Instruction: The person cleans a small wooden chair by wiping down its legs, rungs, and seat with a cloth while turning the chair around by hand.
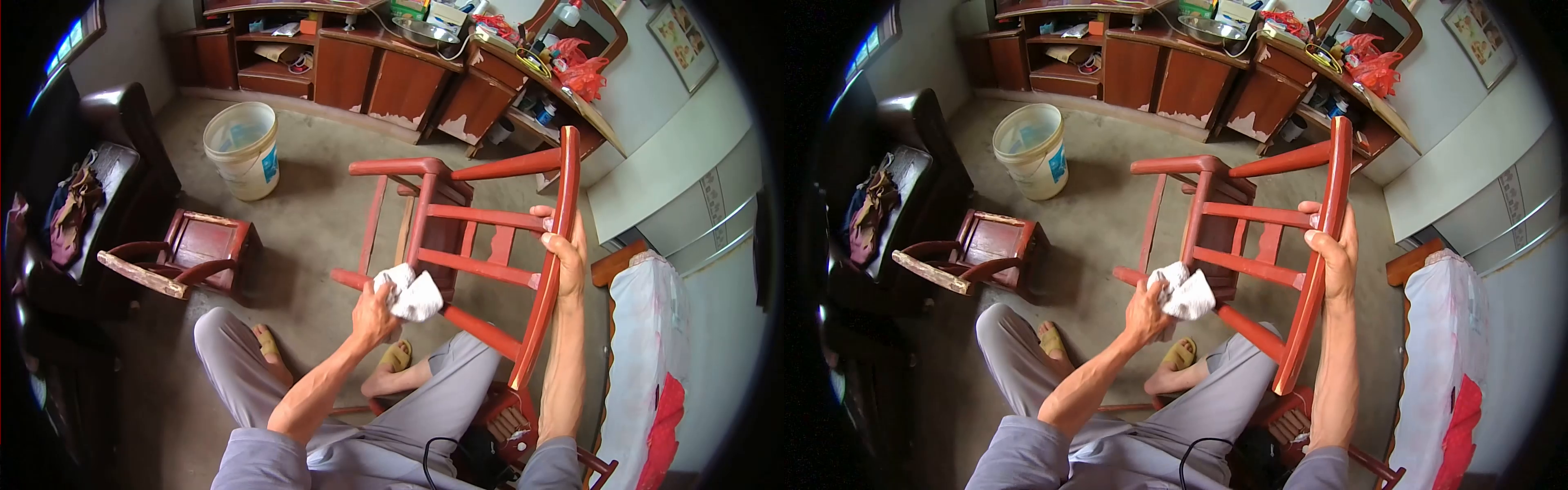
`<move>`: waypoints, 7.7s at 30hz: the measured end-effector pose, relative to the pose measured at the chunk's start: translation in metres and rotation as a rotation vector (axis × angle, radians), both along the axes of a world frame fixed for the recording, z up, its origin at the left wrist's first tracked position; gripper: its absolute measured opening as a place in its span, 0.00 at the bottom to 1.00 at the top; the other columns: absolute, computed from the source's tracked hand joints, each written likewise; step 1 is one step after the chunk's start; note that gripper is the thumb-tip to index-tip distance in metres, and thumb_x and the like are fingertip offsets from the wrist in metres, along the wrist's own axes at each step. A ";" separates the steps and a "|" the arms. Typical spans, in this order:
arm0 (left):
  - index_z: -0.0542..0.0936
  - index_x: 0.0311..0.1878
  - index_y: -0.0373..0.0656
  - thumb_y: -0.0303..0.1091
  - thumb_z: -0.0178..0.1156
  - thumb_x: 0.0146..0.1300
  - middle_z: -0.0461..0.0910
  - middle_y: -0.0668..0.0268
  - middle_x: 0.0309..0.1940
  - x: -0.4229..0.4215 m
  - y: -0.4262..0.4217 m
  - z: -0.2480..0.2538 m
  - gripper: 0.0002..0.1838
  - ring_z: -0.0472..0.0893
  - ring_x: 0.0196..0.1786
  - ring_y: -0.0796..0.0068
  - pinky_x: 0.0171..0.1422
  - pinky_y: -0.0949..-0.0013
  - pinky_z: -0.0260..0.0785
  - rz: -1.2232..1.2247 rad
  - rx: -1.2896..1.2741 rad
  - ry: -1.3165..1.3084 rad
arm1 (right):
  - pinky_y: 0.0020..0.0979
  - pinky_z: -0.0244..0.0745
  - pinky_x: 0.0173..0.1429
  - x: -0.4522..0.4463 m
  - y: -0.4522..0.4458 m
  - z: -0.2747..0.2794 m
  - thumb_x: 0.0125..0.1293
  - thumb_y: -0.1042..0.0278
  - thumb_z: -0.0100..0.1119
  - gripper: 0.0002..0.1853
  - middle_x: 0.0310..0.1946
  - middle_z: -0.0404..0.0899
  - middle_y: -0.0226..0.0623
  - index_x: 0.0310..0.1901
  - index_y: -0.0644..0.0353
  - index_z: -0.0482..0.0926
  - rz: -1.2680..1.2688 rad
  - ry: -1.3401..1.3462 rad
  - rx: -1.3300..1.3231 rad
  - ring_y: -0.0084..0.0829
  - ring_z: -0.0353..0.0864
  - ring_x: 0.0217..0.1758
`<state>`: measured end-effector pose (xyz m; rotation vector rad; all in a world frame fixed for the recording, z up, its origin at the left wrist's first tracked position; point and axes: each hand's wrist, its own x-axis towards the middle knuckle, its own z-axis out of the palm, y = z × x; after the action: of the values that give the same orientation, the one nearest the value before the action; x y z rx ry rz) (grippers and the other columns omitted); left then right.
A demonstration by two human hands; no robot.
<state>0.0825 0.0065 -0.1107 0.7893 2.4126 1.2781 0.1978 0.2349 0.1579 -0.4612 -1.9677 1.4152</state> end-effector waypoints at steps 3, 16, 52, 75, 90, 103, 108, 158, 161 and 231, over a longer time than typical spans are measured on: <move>0.81 0.60 0.51 0.47 0.77 0.49 0.75 0.49 0.59 0.011 -0.016 -0.005 0.33 0.82 0.56 0.42 0.60 0.46 0.76 -0.041 -0.009 -0.051 | 0.25 0.69 0.57 -0.006 0.001 0.001 0.57 0.72 0.58 0.33 0.53 0.80 0.35 0.67 0.61 0.70 0.002 0.042 -0.011 0.19 0.71 0.47; 0.79 0.64 0.45 0.38 0.73 0.45 0.76 0.48 0.59 -0.004 0.026 0.110 0.37 0.80 0.59 0.41 0.64 0.48 0.74 -0.276 0.379 0.053 | 0.34 0.89 0.41 -0.069 -0.031 0.030 0.59 0.70 0.59 0.41 0.56 0.77 0.42 0.77 0.57 0.62 0.128 -0.082 -0.018 0.28 0.81 0.54; 0.76 0.63 0.42 0.37 0.79 0.50 0.77 0.51 0.55 -0.157 -0.162 0.231 0.36 0.79 0.61 0.50 0.66 0.54 0.73 0.383 0.774 0.657 | 0.46 0.85 0.55 -0.225 -0.146 0.034 0.52 0.60 0.80 0.52 0.57 0.80 0.41 0.77 0.49 0.60 0.367 -0.125 1.083 0.49 0.87 0.50; 0.48 0.84 0.38 0.68 0.50 0.68 0.60 0.48 0.79 -0.129 -0.142 0.207 0.54 0.54 0.83 0.51 0.85 0.49 0.39 -0.030 0.608 0.454 | 0.36 0.77 0.65 -0.188 -0.197 0.004 0.76 0.61 0.57 0.16 0.51 0.83 0.33 0.58 0.59 0.77 0.838 0.186 -0.531 0.31 0.83 0.53; 0.67 0.78 0.45 0.88 0.49 0.52 0.59 0.50 0.78 -0.081 -0.208 0.183 0.62 0.53 0.82 0.45 0.78 0.40 0.47 0.021 -0.203 0.938 | 0.35 0.68 0.78 -0.020 -0.128 -0.019 0.85 0.53 0.44 0.29 0.72 0.72 0.37 0.78 0.62 0.63 0.677 -0.370 -0.369 0.29 0.74 0.72; 0.76 0.33 0.45 0.37 0.65 0.51 0.73 0.70 0.23 -0.030 -0.201 0.190 0.10 0.80 0.28 0.70 0.36 0.63 0.69 -0.509 -0.117 0.976 | 0.37 0.71 0.75 -0.017 -0.124 -0.183 0.75 0.76 0.58 0.30 0.69 0.75 0.39 0.76 0.58 0.65 0.413 -0.303 -0.669 0.33 0.75 0.70; 0.79 0.37 0.44 0.37 0.66 0.54 0.73 0.72 0.21 -0.001 -0.227 0.181 0.10 0.78 0.26 0.74 0.33 0.66 0.67 -0.427 -0.158 1.012 | 0.40 0.77 0.70 -0.029 -0.114 -0.244 0.52 0.82 0.75 0.41 0.61 0.81 0.34 0.70 0.53 0.71 0.132 -0.503 -0.560 0.35 0.80 0.65; 0.77 0.28 0.50 0.31 0.69 0.45 0.79 0.69 0.28 -0.081 -0.501 0.021 0.09 0.81 0.43 0.64 0.58 0.55 0.67 -0.058 -0.751 0.694 | 0.37 0.78 0.69 -0.114 -0.081 -0.306 0.83 0.66 0.46 0.17 0.59 0.81 0.35 0.67 0.59 0.72 0.244 -0.235 -0.494 0.27 0.80 0.63; 0.78 0.28 0.50 0.35 0.74 0.40 0.80 0.69 0.29 -0.099 -0.517 0.056 0.14 0.81 0.44 0.64 0.58 0.57 0.67 -0.138 -0.772 0.677 | 0.38 0.79 0.67 -0.139 -0.061 -0.306 0.76 0.73 0.57 0.20 0.59 0.81 0.37 0.67 0.59 0.71 0.302 -0.285 -0.534 0.30 0.80 0.62; 0.77 0.68 0.40 0.28 0.65 0.67 0.83 0.65 0.59 -0.065 -0.173 0.030 0.25 0.81 0.61 0.72 0.69 0.65 0.72 -0.062 0.730 -0.949 | 0.42 0.63 0.78 -0.123 -0.166 -0.177 0.51 0.43 0.83 0.67 0.72 0.68 0.54 0.82 0.63 0.49 0.836 -0.498 -0.465 0.43 0.68 0.76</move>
<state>0.0171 -0.1666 -0.0804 0.2608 1.1691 1.9422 0.0745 0.0686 -0.0191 -0.1863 -2.3472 2.5090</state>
